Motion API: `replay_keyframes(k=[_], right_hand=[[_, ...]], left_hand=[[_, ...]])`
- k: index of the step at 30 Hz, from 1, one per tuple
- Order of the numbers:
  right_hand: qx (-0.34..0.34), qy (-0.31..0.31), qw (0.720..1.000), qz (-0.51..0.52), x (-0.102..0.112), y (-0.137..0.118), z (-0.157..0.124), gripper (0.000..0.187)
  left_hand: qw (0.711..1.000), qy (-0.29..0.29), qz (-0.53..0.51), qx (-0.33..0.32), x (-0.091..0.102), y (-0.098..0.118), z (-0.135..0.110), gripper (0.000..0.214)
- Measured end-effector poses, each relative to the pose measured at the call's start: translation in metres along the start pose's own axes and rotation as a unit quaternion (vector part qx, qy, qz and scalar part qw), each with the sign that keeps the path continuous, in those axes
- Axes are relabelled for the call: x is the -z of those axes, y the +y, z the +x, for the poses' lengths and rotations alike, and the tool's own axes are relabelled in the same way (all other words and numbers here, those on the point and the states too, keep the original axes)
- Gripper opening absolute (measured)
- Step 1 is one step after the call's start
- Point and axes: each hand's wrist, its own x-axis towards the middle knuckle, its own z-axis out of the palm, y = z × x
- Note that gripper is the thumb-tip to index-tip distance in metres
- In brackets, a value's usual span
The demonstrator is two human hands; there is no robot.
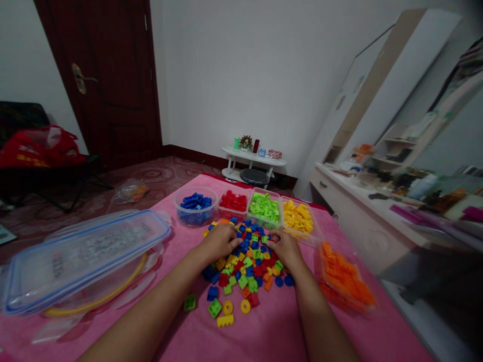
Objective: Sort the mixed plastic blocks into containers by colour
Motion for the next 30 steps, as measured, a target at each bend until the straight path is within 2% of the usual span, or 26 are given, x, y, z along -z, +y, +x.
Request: replay_keyframes(k=[3, 6, 8, 10, 12, 14, 18, 23, 26, 28, 30], right_hand=[[0.002, 0.005, 1.0, -0.021, 0.013, -0.004, -0.001, 0.033], [0.021, -0.019, 0.997, -0.066, 0.037, -0.015, -0.007, 0.027], [0.051, -0.083, 0.991, -0.093, 0.052, -0.026, -0.014, 0.019], [0.058, -0.159, 0.979, -0.118, 0.06, -0.038, -0.022, 0.018], [0.04, -0.2, 0.967, -0.151, 0.058, -0.048, -0.029, 0.023], [0.026, -0.197, 0.962, -0.189, 0.051, -0.055, -0.033, 0.026], [0.027, -0.161, 0.96, -0.229, 0.036, -0.059, -0.032, 0.022], [0.019, -0.158, 0.956, -0.247, 0.032, -0.058, -0.031, 0.023], [0.028, -0.158, 0.958, -0.236, 0.033, -0.053, -0.03, 0.02], [0.039, -0.153, 0.965, -0.21, 0.036, -0.048, -0.028, 0.018], [0.047, -0.132, 0.974, -0.176, 0.041, -0.044, -0.025, 0.016]], left_hand=[[0.998, -0.003, 0.049, -0.039, 0.003, 0.012, 0.0, 0.025], [0.996, -0.002, 0.037, -0.077, 0.004, 0.028, -0.001, 0.016], [0.996, -0.014, 0.023, -0.088, 0.004, 0.039, -0.002, 0.011], [0.994, -0.052, 0.023, -0.09, 0.004, 0.047, -0.005, 0.01], [0.99, -0.096, 0.035, -0.095, 0.003, 0.053, -0.008, 0.014], [0.985, -0.121, 0.06, -0.104, 0.0, 0.057, -0.012, 0.022], [0.978, -0.115, 0.136, -0.107, -0.01, 0.07, -0.018, 0.025], [0.977, -0.108, 0.177, -0.055, -0.017, 0.084, -0.019, 0.017], [0.989, -0.092, 0.112, -0.029, -0.016, 0.078, -0.015, 0.017], [0.998, -0.06, 0.022, -0.005, -0.015, 0.071, -0.012, 0.02], [0.993, -0.038, -0.107, 0.037, -0.014, 0.065, -0.007, 0.022]])
